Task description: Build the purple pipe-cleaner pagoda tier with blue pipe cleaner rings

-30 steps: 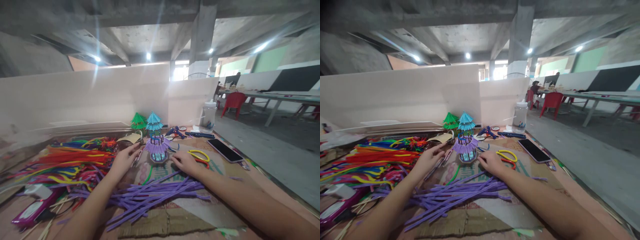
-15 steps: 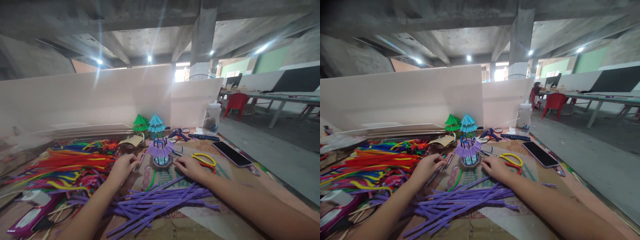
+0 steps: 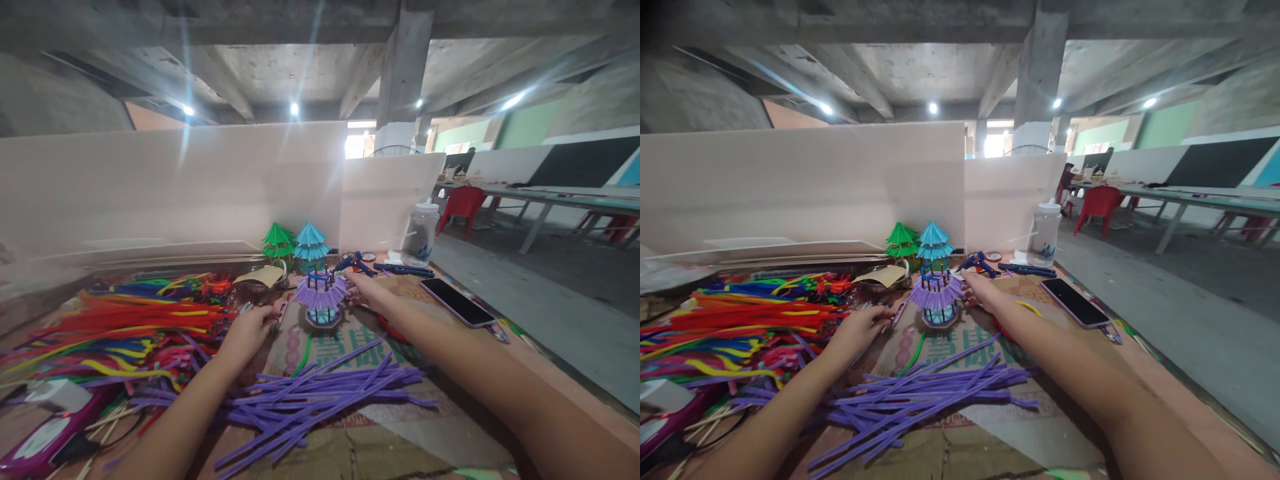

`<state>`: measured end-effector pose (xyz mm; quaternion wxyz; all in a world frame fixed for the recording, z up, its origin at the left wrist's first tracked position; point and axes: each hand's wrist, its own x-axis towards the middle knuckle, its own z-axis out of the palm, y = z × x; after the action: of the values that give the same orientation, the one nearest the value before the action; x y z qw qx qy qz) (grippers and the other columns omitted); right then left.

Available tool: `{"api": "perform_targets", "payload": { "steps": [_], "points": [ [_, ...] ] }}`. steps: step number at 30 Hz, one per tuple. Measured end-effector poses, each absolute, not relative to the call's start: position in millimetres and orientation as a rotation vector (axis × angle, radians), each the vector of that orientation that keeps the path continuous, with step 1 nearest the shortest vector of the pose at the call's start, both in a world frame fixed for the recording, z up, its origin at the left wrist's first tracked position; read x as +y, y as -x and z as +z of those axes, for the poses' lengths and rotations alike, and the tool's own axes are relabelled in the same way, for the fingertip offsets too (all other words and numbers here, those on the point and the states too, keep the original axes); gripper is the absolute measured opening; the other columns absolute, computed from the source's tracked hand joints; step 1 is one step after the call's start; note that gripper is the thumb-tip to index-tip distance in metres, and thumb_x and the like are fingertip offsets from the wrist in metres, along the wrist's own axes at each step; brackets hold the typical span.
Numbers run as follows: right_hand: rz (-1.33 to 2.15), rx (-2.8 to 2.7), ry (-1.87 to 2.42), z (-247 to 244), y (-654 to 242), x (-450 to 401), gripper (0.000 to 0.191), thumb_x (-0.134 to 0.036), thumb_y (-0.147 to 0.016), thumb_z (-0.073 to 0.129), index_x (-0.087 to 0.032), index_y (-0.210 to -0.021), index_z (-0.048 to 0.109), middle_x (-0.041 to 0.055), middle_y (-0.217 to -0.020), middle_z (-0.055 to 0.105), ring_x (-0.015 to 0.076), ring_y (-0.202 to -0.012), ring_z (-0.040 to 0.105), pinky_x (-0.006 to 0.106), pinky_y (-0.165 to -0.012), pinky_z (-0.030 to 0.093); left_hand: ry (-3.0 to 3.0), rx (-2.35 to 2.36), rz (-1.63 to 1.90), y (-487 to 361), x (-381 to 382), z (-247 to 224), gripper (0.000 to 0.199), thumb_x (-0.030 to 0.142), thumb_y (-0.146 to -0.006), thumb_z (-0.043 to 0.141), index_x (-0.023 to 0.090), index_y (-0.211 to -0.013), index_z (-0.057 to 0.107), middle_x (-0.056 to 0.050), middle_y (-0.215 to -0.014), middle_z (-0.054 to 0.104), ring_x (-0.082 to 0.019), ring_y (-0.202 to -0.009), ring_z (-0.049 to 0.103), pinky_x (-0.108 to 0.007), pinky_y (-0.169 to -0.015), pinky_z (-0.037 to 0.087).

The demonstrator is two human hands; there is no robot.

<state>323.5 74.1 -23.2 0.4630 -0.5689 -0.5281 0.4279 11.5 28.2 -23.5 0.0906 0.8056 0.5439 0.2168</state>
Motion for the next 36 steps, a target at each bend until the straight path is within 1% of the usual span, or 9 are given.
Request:
{"api": "perform_targets", "payload": {
  "steps": [4, 8, 11, 14, 16, 19, 24, 29, 36],
  "points": [
    [1.298, -1.173, 1.319, -28, -317, 86, 0.025, -0.035, -0.098, 0.06, -0.014, -0.112, 0.062, 0.0026, -0.093, 0.066, 0.0115, -0.071, 0.062, 0.027, -0.063, 0.055, -2.384, 1.634, 0.633, -8, 31, -25, 0.029, 0.033, -0.09, 0.054, 0.021, -0.107, 0.075, -0.008, -0.108, 0.078, -0.027, -0.099, 0.072, -0.033, -0.084, 0.051],
    [1.379, -1.085, 1.175, -30, -321, 77, 0.025, -0.015, -0.091, 0.064, -0.018, -0.116, 0.063, -0.0006, -0.078, 0.065, 0.0082, -0.06, 0.058, 0.022, -0.062, 0.052, -2.36, 1.625, 0.675, -4, 36, -29, 0.037, 0.032, -0.094, 0.043, 0.018, -0.111, 0.073, -0.011, -0.112, 0.076, -0.03, -0.103, 0.071, -0.04, -0.089, 0.051],
    [1.423, -1.058, 1.124, -28, -325, 68, 0.02, -0.028, -0.095, 0.06, -0.019, -0.112, 0.065, -0.0002, -0.074, 0.064, 0.0096, -0.058, 0.059, 0.023, -0.061, 0.052, -2.356, 1.573, 0.77, -5, 38, -35, 0.039, 0.025, -0.091, 0.043, 0.016, -0.119, 0.068, -0.013, -0.122, 0.072, -0.03, -0.113, 0.066, -0.042, -0.098, 0.048],
    [1.46, -1.076, 1.11, -25, -325, 64, 0.027, -0.041, -0.094, 0.059, -0.019, -0.109, 0.065, 0.0018, -0.074, 0.066, 0.0128, -0.061, 0.062, 0.026, -0.06, 0.053, -2.346, 1.493, 0.881, -10, 38, -41, 0.039, 0.026, -0.089, 0.046, 0.015, -0.119, 0.068, -0.015, -0.121, 0.07, -0.03, -0.115, 0.063, -0.044, -0.102, 0.046],
    [1.479, -1.121, 1.089, -24, -323, 63, 0.029, -0.037, -0.088, 0.069, -0.019, -0.11, 0.065, 0.0025, -0.081, 0.068, 0.013, -0.064, 0.064, 0.026, -0.062, 0.054, -2.308, 1.446, 0.934, -15, 37, -44, 0.037, 0.031, -0.089, 0.047, 0.015, -0.112, 0.071, -0.015, -0.111, 0.073, -0.031, -0.107, 0.065, -0.045, -0.099, 0.048],
    [1.486, -1.209, 1.031, -23, -320, 60, 0.042, -0.029, -0.075, 0.081, -0.019, -0.111, 0.063, 0.0018, -0.088, 0.07, 0.013, -0.07, 0.066, 0.027, -0.069, 0.054, -2.218, 1.359, 1.009, -24, 36, -47, 0.04, 0.04, -0.091, 0.046, 0.017, -0.108, 0.074, -0.012, -0.105, 0.075, -0.029, -0.102, 0.066, -0.044, -0.097, 0.05],
    [1.457, -1.405, 0.964, -21, -317, 52, 0.05, -0.039, -0.064, 0.089, -0.02, -0.099, 0.059, -0.003, -0.072, 0.066, 0.0132, -0.065, 0.063, 0.028, -0.067, 0.051, -2.02, 1.209, 1.133, -33, 35, -51, 0.044, 0.052, -0.089, 0.052, 0.017, -0.108, 0.071, -0.011, -0.11, 0.074, -0.027, -0.105, 0.066, -0.041, -0.097, 0.051],
    [1.369, -1.642, 0.951, -8, -316, 41, 0.042, -0.034, -0.063, 0.089, -0.02, -0.08, 0.053, -0.0053, -0.069, 0.062, 0.0131, -0.068, 0.062, 0.029, -0.07, 0.048, -1.818, 1.082, 1.199, -35, 35, -54, 0.045, 0.054, -0.083, 0.064, 0.017, -0.107, 0.063, -0.009, -0.104, 0.072, -0.023, -0.095, 0.067, -0.036, -0.086, 0.053],
    [1.259, -1.835, 0.954, 3, -317, 33, 0.033, -0.03, -0.071, 0.081, -0.02, -0.081, 0.051, -0.005, -0.076, 0.059, 0.0122, -0.073, 0.057, 0.028, -0.072, 0.043, -1.734, 1.002, 1.25, -36, 31, -54, 0.042, 0.046, -0.081, 0.071, 0.017, -0.109, 0.058, -0.008, -0.106, 0.067, -0.023, -0.1, 0.062, -0.037, -0.092, 0.048]
  ]
}}
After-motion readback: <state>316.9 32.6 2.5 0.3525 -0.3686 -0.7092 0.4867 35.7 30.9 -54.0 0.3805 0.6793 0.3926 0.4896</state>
